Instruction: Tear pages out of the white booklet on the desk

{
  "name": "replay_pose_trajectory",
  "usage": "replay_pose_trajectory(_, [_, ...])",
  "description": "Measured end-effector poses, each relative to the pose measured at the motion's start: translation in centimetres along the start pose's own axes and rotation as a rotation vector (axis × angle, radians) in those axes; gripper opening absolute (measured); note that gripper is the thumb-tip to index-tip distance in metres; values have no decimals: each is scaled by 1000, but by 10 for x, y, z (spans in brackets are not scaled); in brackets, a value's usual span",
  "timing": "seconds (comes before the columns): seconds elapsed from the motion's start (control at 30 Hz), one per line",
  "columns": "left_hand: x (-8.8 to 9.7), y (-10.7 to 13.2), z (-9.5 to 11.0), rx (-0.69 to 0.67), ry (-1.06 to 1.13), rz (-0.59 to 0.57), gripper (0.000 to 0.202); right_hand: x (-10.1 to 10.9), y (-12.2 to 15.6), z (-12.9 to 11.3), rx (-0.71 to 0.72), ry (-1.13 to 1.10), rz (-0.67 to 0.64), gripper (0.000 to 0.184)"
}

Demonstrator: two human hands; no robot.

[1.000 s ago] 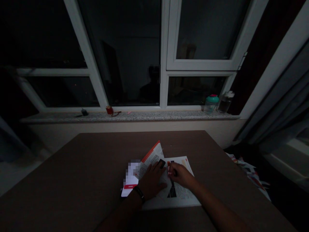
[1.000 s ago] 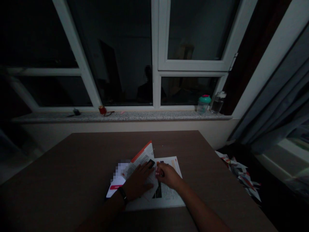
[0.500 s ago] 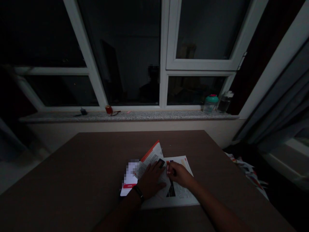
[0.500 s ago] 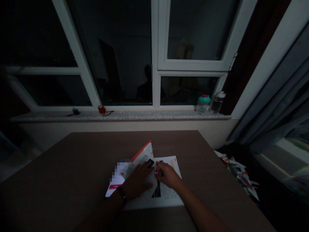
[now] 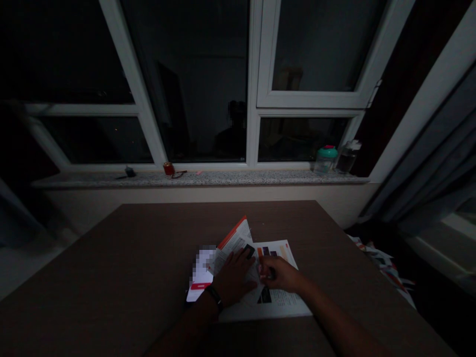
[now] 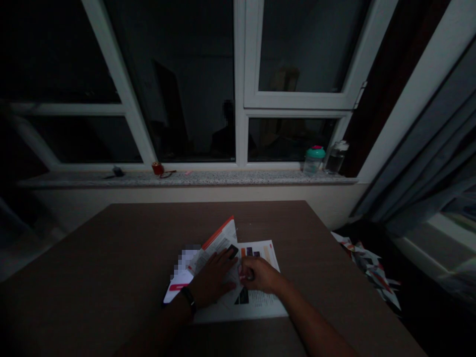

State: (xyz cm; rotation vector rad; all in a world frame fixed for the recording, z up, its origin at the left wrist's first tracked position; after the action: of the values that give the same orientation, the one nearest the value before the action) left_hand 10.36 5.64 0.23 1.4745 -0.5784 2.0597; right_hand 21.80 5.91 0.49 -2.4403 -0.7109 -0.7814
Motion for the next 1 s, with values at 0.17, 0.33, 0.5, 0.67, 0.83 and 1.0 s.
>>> replay_pose_trajectory(0.17, [-1, -1, -1, -1, 5, 4, 67, 14, -6, 3, -47, 150, 170, 16])
replay_pose_trajectory(0.33, [-1, -1, -1, -19, 14, -6, 68, 19, -6, -4, -14, 179, 196, 16])
replay_pose_trajectory(0.5, [4, 2, 3, -54, 19, -3, 70, 5, -3, -17, 92, 156, 22, 20])
replay_pose_trajectory(0.67, [8, 3, 5, -49, 23, 7, 69, 12, -12, -15, 69, 246, 120, 18])
replay_pose_trajectory(0.83, [8, 3, 4, -47, 22, -10, 70, 13, -13, -13, 66, 252, 156, 19])
replay_pose_trajectory(1.0, [6, 2, 3, -31, 19, -50, 76, 1, -6, -18, 94, 206, 35, 19])
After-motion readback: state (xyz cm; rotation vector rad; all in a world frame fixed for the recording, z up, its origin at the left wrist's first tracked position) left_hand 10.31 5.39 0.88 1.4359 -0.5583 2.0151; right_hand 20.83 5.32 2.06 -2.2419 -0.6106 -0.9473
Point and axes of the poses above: each hand's wrist, its own y-axis away from the middle knuckle, its own x-axis out of the back of the hand, z = x × y, the point moved 9 cm from there along -y, towards the middle knuckle, and after that the axes turned 4 degrees about x, right-handed, at the moved point
